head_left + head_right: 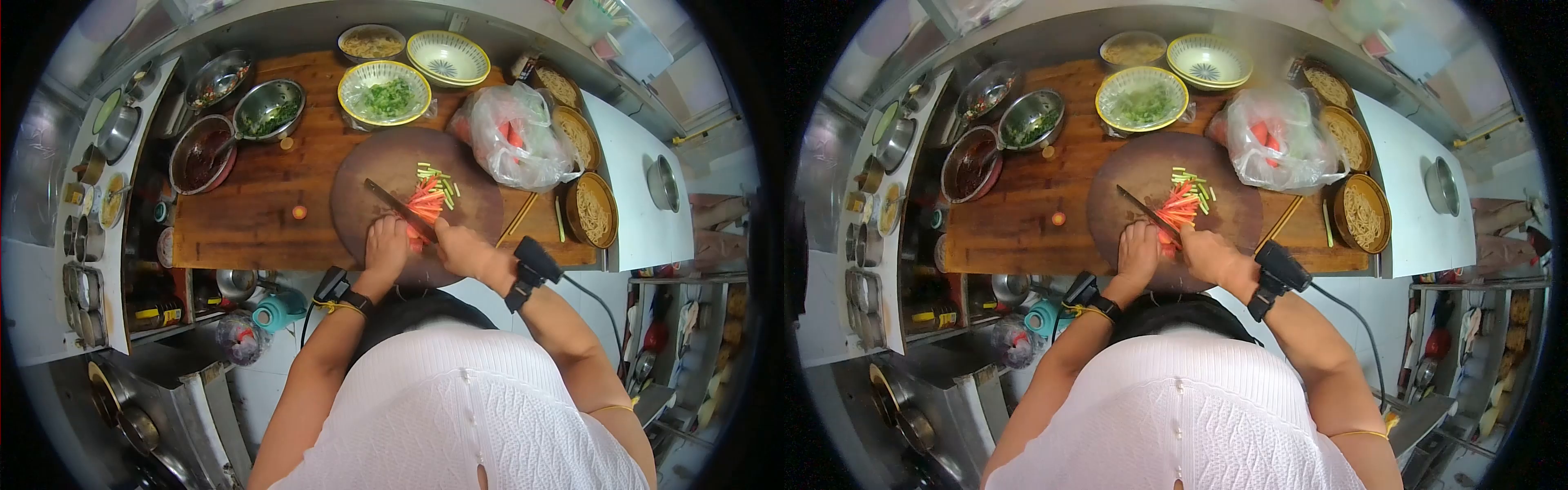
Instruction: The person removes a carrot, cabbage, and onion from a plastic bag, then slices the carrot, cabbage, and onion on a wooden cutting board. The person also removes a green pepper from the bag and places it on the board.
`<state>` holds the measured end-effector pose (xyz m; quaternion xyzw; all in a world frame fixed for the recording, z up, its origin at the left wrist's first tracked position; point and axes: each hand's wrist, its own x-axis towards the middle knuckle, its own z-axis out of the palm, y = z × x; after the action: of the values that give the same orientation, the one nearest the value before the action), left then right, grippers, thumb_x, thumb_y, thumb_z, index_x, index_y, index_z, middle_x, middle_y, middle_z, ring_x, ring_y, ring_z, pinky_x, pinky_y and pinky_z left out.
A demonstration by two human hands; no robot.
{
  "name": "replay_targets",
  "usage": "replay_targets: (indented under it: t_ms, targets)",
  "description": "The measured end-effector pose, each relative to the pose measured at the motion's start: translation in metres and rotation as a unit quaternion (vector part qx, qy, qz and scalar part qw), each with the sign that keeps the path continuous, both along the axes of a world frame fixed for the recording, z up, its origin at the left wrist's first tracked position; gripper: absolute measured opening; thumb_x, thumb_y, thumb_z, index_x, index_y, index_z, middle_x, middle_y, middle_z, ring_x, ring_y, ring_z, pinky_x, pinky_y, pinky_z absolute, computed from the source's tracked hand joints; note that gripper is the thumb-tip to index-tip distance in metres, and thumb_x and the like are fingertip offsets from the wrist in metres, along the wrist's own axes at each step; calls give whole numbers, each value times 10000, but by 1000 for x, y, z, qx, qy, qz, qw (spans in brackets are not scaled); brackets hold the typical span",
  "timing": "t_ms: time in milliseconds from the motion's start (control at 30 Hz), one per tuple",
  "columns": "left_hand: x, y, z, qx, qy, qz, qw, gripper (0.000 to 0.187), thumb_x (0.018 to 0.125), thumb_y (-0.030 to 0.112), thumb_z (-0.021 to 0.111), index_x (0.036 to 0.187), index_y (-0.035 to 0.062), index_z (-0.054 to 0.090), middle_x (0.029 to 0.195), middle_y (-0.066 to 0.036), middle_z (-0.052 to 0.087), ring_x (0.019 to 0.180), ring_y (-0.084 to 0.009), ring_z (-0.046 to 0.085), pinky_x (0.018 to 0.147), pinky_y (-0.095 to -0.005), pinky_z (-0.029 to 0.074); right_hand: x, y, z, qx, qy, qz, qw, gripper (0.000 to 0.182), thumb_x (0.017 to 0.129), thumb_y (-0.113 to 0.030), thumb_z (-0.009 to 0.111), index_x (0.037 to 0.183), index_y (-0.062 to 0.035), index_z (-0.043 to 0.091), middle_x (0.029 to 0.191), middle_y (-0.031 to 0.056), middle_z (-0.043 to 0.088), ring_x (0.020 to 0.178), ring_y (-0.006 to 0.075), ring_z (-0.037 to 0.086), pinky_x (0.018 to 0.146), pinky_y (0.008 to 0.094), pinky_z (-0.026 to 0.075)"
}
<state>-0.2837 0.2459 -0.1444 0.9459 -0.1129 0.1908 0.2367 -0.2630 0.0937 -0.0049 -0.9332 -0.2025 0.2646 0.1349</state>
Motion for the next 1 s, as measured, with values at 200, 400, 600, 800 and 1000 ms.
replay_targets:
  t_ms: [200,400,600,800,1000]
  targets:
    - [-2,-2,1,-18,5,29,999,204,720,88,580,892,32,487,934,-153,499,895,-326,483,797,-417,401,-21,7,-24,21,-23,-62,998,199,787,-79,511,942,24,439,821,299,603,825,428,600,726,499,470]
    - [-1,-2,6,-28,4,29,999,167,743,85,564,867,31,467,910,-159,481,879,-335,470,786,-428,389,-1,6,7,9,2,16,1000,180,796,-88,500,932,13,439,775,294,603,778,435,605,692,514,471]
    - [-3,-2,4,-24,39,46,998,150,768,86,553,886,30,480,905,-163,478,876,-344,464,785,-433,382,-22,7,-26,8,-15,-69,997,203,790,-87,516,946,22,445,821,290,608,820,430,602,725,490,475]
    - [-17,7,1,-74,26,-1,997,131,784,100,565,884,30,518,905,-149,498,870,-340,479,773,-427,408,-7,8,14,-12,6,0,1000,204,782,-83,529,940,23,456,849,282,612,839,430,598,736,489,474]
    - [-26,10,6,-113,29,-102,988,149,773,54,565,921,44,577,971,-129,536,902,-322,528,789,-386,451,-23,-2,2,-5,-1,-11,1000,201,774,-77,537,922,21,444,834,292,608,824,431,602,719,492,479]
